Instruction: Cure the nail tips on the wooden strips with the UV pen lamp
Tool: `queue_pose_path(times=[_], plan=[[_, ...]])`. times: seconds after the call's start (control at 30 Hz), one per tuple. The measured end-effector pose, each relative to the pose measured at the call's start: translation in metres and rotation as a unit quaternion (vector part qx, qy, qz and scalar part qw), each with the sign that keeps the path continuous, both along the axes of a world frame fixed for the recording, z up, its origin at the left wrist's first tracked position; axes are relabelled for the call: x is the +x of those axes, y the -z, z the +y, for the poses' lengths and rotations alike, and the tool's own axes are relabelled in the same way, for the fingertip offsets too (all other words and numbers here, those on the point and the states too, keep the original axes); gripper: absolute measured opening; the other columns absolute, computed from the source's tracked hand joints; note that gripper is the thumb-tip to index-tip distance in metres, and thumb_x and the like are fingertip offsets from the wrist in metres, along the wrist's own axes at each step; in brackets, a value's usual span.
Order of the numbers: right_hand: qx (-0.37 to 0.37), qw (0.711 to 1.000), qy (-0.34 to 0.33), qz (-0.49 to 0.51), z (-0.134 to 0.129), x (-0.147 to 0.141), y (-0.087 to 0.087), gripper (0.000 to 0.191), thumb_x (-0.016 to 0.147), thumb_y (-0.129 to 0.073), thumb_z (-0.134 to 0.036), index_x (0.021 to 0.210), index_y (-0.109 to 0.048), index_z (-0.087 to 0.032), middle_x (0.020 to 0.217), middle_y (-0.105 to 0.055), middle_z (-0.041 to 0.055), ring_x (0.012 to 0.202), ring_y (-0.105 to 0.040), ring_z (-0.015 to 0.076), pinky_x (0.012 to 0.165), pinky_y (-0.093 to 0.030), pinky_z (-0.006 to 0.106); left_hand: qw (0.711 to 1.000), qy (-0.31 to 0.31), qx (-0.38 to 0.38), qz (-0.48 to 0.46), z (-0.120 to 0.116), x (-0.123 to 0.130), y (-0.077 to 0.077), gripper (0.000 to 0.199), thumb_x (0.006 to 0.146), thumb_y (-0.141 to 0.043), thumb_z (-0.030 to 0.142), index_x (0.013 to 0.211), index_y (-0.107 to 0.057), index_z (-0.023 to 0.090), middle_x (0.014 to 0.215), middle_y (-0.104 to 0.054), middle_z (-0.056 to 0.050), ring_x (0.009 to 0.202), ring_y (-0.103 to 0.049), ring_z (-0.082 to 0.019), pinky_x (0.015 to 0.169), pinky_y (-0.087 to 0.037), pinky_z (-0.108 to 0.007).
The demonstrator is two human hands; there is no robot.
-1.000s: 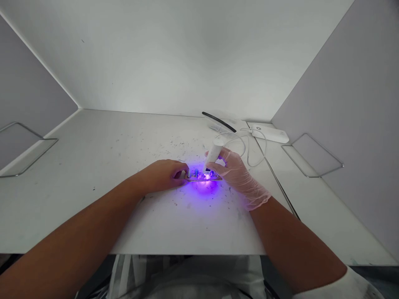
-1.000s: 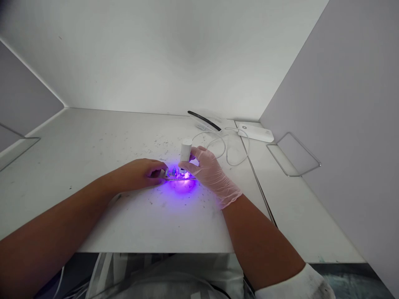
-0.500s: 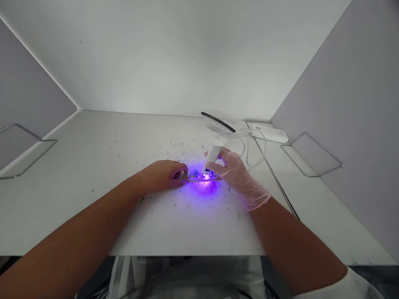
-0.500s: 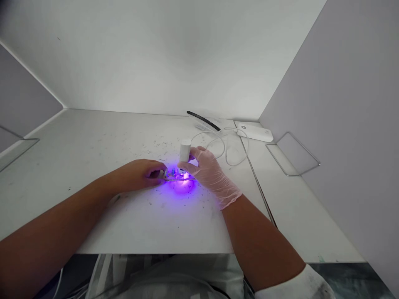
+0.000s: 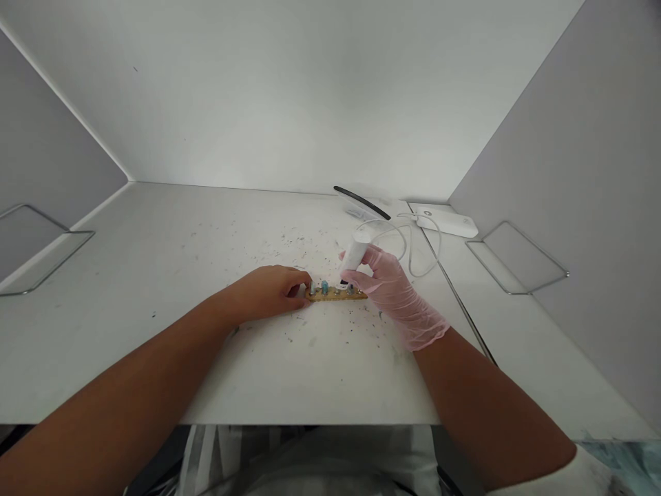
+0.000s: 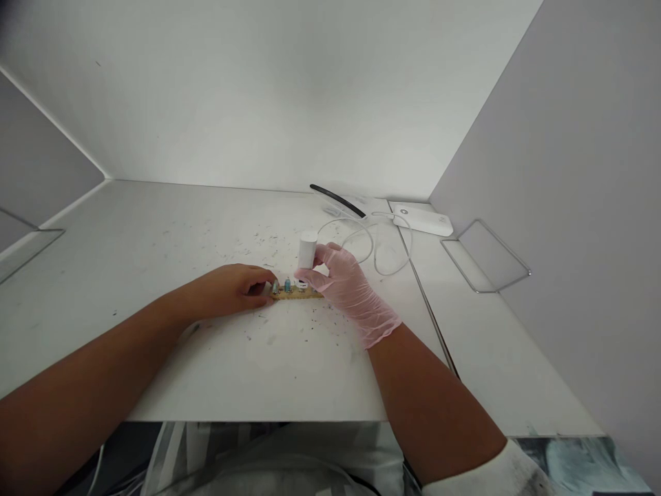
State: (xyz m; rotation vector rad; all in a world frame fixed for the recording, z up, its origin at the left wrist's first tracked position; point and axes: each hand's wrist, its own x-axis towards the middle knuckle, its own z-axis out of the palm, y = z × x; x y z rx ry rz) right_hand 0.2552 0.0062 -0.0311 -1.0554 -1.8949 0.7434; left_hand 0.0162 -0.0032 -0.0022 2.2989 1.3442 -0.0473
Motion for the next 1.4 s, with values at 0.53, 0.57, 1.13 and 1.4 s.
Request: queue_pose_path(times=[0.53,0.57,1.13,1.4], plan=[[-0.025,1.000,0.004,0.004,-0.001,0.000,-0.001,0.018,0.080,-0.067,-0.039,0.087,-0.068,-0.024,0.093,-0.064,0.0034,0.085,-0.061,0.0180,0.074,-0.051,0.035,1.000,-0.013,-0.003,0.003,-0.001,0.000,0.001,0.025,0.081,-0.051,0.043,0.093,-0.064,0.025,0.080,-0.064,0.000,0.065,-0.052,-0.014,0.057,-0.034,-0.027],[-0.026,1.000,0.003,0.006,-0.001,0.000,-0.001,0.018,0.080,-0.067,-0.039,0.087,-0.068,-0.023,0.093,-0.064,0.0035,0.085,-0.061,0.0180,0.074,-0.051,0.035,1.000,-0.013,-0.003,0.004,-0.001,0.000,0.001,0.025,0.081,-0.051,0.043,0.094,-0.064,0.026,0.080,-0.064,0.000,0.065,-0.053,-0.014,0.057,-0.034,-0.027],[-0.052,0.998,0.023,0.006,-0.006,-0.002,-0.015,0.014,0.075,-0.070,-0.034,0.084,-0.069,-0.023,0.091,-0.066,0.0030,0.087,-0.062,0.0196,0.077,-0.051,0.036,1.000,-0.007,0.010,-0.010,-0.004,0.005,0.001,0.023,0.082,-0.051,0.042,0.091,-0.065,0.026,0.078,-0.064,0.001,0.064,-0.052,-0.013,0.057,-0.034,-0.027],[-0.066,0.998,0.013,0.009,-0.007,-0.002,-0.017,0.014,0.075,-0.070,-0.033,0.085,-0.069,-0.023,0.089,-0.065,0.0021,0.083,-0.062,0.0179,0.077,-0.049,0.035,1.000,-0.016,0.005,-0.019,-0.004,0.011,0.005,0.025,0.082,-0.051,0.043,0.093,-0.066,0.026,0.076,-0.064,0.001,0.065,-0.054,-0.013,0.058,-0.034,-0.027]])
